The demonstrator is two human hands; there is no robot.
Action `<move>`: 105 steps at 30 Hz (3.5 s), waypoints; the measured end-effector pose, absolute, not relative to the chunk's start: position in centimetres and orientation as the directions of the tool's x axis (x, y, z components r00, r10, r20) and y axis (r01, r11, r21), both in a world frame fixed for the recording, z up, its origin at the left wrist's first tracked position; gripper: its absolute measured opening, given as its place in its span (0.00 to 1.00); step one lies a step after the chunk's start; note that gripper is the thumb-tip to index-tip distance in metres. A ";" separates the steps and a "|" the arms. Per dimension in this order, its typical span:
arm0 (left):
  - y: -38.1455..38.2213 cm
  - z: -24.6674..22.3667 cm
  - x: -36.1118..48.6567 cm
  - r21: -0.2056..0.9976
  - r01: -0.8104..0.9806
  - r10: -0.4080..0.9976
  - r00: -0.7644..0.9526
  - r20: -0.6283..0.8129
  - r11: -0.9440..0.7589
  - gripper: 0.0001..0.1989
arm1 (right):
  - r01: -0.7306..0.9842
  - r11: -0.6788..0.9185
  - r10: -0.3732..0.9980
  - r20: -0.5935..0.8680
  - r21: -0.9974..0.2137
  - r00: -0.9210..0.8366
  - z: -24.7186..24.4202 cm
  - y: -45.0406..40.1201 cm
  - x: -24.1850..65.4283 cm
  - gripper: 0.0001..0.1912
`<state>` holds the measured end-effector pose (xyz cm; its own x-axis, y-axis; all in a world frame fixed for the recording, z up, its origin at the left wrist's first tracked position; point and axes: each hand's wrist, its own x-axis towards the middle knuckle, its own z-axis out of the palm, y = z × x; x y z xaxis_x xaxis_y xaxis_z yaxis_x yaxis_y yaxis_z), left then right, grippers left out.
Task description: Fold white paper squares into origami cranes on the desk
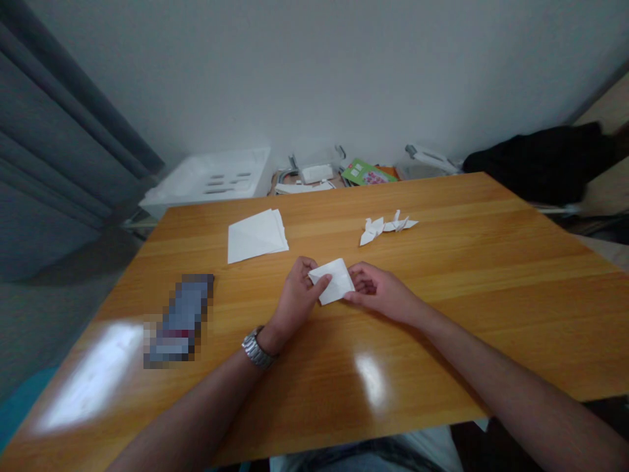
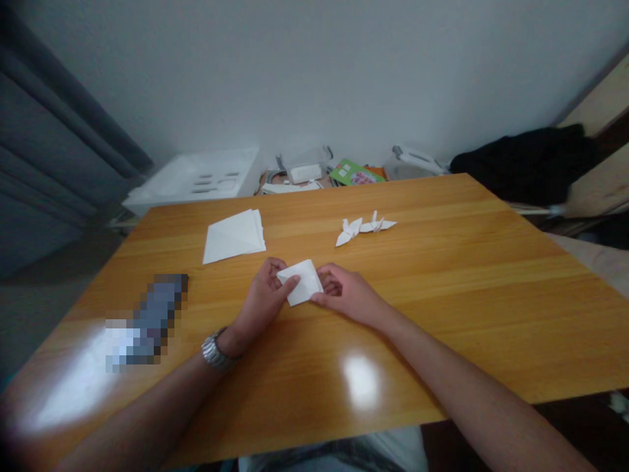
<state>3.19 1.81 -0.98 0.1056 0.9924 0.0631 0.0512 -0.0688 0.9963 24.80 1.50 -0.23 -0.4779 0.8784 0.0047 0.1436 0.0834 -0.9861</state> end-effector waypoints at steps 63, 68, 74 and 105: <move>-0.1 -0.2 3.3 0.914 0.336 0.923 0.373 0.092 -0.227 0.11 | 0.105 0.092 0.958 0.059 -0.990 -0.280 1.1 1.4 24.8 0.11; -0.1 -0.3 3.4 0.920 0.321 0.924 0.371 0.094 -0.223 0.11 | 0.083 0.064 0.962 0.039 -0.994 -0.272 1.2 1.3 24.5 0.11; -0.2 -0.4 3.5 0.943 0.276 0.922 0.379 0.073 -0.188 0.11 | 0.105 0.068 0.967 0.040 -0.992 -0.252 1.0 1.2 24.4 0.12; -0.1 0.6 3.8 0.945 0.275 0.941 0.331 0.078 -0.175 0.13 | 0.239 0.169 0.948 0.091 -0.956 -0.304 1.1 1.3 24.8 0.13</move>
<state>3.76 -0.09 0.63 0.3305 0.9405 0.0782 0.2752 -0.1753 0.9453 24.79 1.34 1.08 -0.3039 0.9483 0.0913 0.2391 0.1687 -0.9562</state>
